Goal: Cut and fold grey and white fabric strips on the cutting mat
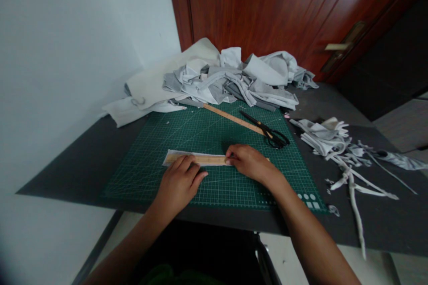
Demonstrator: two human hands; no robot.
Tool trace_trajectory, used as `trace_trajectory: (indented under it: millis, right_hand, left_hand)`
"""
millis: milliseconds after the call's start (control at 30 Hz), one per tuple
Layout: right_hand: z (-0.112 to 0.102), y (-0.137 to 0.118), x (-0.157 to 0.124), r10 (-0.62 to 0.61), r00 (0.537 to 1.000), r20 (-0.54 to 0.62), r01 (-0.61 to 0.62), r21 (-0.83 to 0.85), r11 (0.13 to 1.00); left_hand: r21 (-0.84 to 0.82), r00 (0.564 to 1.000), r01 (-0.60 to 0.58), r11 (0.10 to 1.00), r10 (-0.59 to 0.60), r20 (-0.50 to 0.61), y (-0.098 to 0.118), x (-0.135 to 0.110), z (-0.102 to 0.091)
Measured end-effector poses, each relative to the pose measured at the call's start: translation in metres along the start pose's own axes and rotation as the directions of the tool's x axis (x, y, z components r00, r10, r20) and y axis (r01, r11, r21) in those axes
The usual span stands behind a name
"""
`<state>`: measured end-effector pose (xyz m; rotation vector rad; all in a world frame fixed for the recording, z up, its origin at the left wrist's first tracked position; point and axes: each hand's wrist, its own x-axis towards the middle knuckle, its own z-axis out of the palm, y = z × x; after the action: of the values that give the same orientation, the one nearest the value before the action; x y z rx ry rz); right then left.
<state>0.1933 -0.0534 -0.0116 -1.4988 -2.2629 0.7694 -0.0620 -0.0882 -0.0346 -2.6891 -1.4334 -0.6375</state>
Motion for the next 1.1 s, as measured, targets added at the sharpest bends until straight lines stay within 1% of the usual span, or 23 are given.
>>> trace_trajectory:
  millis: [300,500,600,767,1100]
  right_hand:
    - [0.002,0.000,-0.003,-0.002,1.000,-0.020,0.002,0.031,1.000]
    - [0.002,-0.002,-0.004,-0.006,0.999,-0.045,0.008,0.036,0.999]
    - [0.004,0.001,-0.004,-0.009,0.999,-0.033,0.010,0.046,0.999]
    - [0.006,0.003,-0.004,-0.003,1.000,-0.023,0.004,0.046,0.999]
    - [0.009,0.009,-0.004,-0.006,1.000,-0.014,0.006,0.024,1.000]
  left_hand:
    - [-0.006,1.000,0.000,1.000,0.000,-0.002,-0.001,-0.001,0.001]
    - [-0.025,1.000,-0.007,1.000,0.006,-0.025,0.000,-0.001,0.001]
    - [-0.031,1.000,-0.002,1.000,0.002,-0.020,0.001,-0.002,0.000]
    - [-0.035,0.999,0.027,0.999,-0.027,0.023,0.002,-0.003,0.000]
    - [-0.036,1.000,0.015,0.999,-0.016,-0.006,0.003,-0.006,0.003]
